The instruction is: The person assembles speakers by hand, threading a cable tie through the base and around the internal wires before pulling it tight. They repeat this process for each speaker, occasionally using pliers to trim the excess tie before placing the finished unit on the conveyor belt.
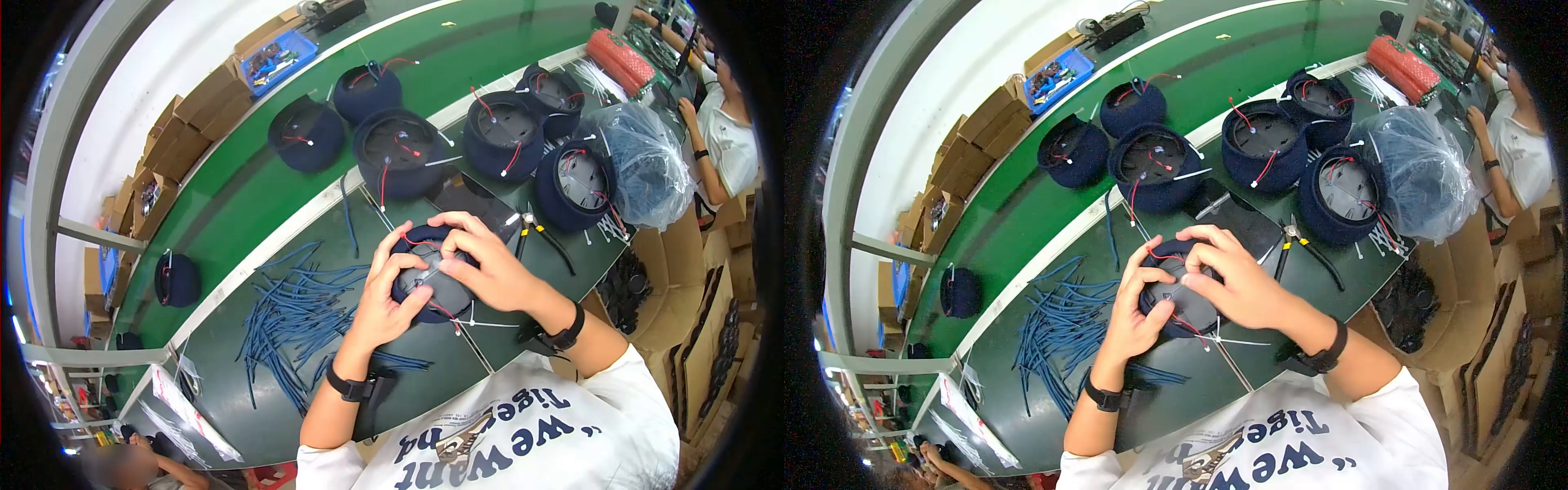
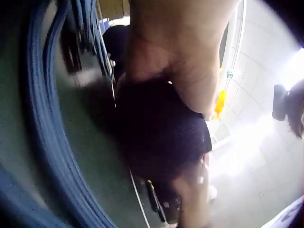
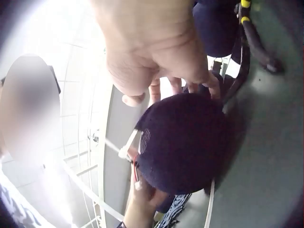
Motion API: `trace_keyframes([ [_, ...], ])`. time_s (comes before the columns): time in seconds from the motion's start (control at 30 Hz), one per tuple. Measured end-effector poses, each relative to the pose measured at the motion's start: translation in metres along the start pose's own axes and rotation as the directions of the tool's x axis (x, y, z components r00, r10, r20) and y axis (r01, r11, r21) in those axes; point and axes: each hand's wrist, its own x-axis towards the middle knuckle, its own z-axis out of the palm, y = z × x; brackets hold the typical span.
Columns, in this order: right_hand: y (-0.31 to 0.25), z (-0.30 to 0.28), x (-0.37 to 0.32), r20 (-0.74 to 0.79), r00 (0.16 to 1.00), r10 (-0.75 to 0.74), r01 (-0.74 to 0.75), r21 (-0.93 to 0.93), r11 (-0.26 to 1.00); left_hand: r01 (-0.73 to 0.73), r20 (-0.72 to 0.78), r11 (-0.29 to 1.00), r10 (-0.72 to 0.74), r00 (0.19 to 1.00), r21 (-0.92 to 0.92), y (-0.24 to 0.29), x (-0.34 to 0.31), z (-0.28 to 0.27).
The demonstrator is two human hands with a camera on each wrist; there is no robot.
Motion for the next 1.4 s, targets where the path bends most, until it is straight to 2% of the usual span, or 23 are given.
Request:
trace_keyframes([
  [0.03, 0.005, -0.004, 0.002, 0.025, 0.999, -0.042, 0.041, 0.043, 0.998, -0.012, 0.029, 1.000, 0.012, 1.000, 0.000, 0.002, 0.001, -0.010],
  [0.07, 0.009, -0.005, 0.000, -0.028, 1.000, 0.004, 0.005, 0.288, 0.958, 0.003, -0.008, 1.000, -0.003, 1.000, -0.004, 0.005, -0.001, -0.023],
  [0.1, 0.013, -0.009, -0.005, -0.058, 0.996, 0.064, -0.035, 0.400, 0.916, 0.016, -0.041, 1.000, -0.016, 0.999, -0.004, 0.007, -0.003, -0.041],
  [0.13, 0.013, -0.015, -0.011, -0.045, 0.997, 0.066, -0.047, 0.340, 0.939, 0.029, -0.051, 1.000, -0.028, 0.998, 0.012, 0.001, -0.007, -0.061],
  [0.23, 0.003, -0.020, -0.025, 0.052, 0.999, 0.013, -0.022, 0.177, 0.984, 0.132, -0.305, 0.952, -0.045, 0.951, 0.274, 0.007, 0.001, -0.101],
  [0.27, 0.004, -0.017, -0.029, 0.083, 0.995, -0.050, 0.044, 0.072, 0.996, 0.171, -0.349, 0.935, -0.056, 0.936, 0.309, 0.011, 0.015, -0.108],
  [0.37, -0.019, 0.003, -0.035, 0.059, 0.998, -0.014, 0.016, -0.040, 0.999, 0.164, -0.314, 0.780, 0.043, 0.948, 0.604, -0.022, 0.068, -0.127],
  [0.43, -0.019, 0.019, -0.038, 0.006, 0.998, -0.056, 0.056, -0.183, 0.981, 0.218, -0.346, 0.699, 0.045, 0.937, 0.681, -0.060, 0.111, -0.133],
  [0.47, -0.024, 0.023, -0.038, 0.028, 0.998, -0.057, 0.063, -0.288, 0.956, 0.298, -0.391, 0.702, -0.029, 0.920, 0.647, -0.072, 0.133, -0.133],
  [0.53, -0.017, 0.035, -0.038, -0.042, 0.997, -0.061, 0.048, -0.262, 0.964, 0.455, -0.467, 0.700, -0.194, 0.863, 0.551, -0.085, 0.174, -0.132],
  [0.57, -0.009, 0.042, -0.039, -0.097, 0.993, -0.072, 0.048, -0.232, 0.972, 0.463, -0.496, 0.692, -0.173, 0.851, 0.553, -0.095, 0.189, -0.130],
  [0.63, -0.004, 0.051, -0.042, -0.158, 0.978, -0.134, 0.085, -0.282, 0.956, 0.409, -0.487, 0.829, -0.196, 0.851, 0.382, -0.110, 0.206, -0.129],
  [0.67, 0.001, 0.054, -0.042, -0.179, 0.967, -0.183, 0.119, -0.318, 0.941, 0.426, -0.507, 0.812, -0.191, 0.841, 0.400, -0.112, 0.210, -0.125],
  [0.77, 0.003, 0.056, -0.042, -0.192, 0.962, -0.195, 0.125, -0.324, 0.938, 0.467, -0.542, 0.774, -0.193, 0.818, 0.428, -0.104, 0.207, -0.120],
  [0.93, 0.008, 0.053, -0.044, -0.205, 0.953, -0.225, 0.145, -0.346, 0.927, 0.473, -0.540, 0.792, -0.221, 0.812, 0.387, -0.066, 0.150, -0.153],
  [0.97, 0.008, 0.055, -0.043, -0.189, 0.955, -0.230, 0.155, -0.342, 0.927, 0.443, -0.560, 0.806, -0.172, 0.810, 0.393, -0.060, 0.131, -0.166],
  [1.03, 0.001, 0.054, -0.042, -0.191, 0.964, -0.188, 0.118, -0.327, 0.938, 0.452, -0.596, 0.789, -0.139, 0.791, 0.416, -0.022, 0.084, -0.191],
  [1.1, 0.001, 0.056, -0.042, -0.201, 0.958, -0.204, 0.141, -0.292, 0.946, 0.527, -0.661, 0.747, -0.158, 0.734, 0.407, 0.020, 0.025, -0.212],
  [1.17, -0.004, 0.055, -0.043, -0.197, 0.966, -0.167, 0.116, -0.247, 0.962, 0.590, -0.747, 0.667, -0.075, 0.660, 0.454, 0.046, -0.042, -0.229],
  [1.2, 0.000, 0.055, -0.043, -0.197, 0.963, -0.182, 0.122, -0.283, 0.951, 0.609, -0.783, 0.617, 0.017, 0.622, 0.497, 0.052, -0.074, -0.237],
  [1.3, -0.006, 0.058, -0.044, -0.201, 0.969, -0.141, 0.084, -0.270, 0.959, 0.793, -0.918, 0.492, 0.033, 0.395, 0.359, 0.053, -0.165, -0.255],
  [1.37, -0.005, 0.060, -0.043, -0.202, 0.967, -0.153, 0.094, -0.273, 0.958, 0.912, -0.964, 0.313, 0.082, 0.253, 0.266, 0.045, -0.207, -0.253],
  [1.4, -0.005, 0.061, -0.044, -0.210, 0.965, -0.155, 0.093, -0.277, 0.956, 0.942, -0.986, 0.295, 0.011, 0.167, 0.163, 0.047, -0.219, -0.250],
])
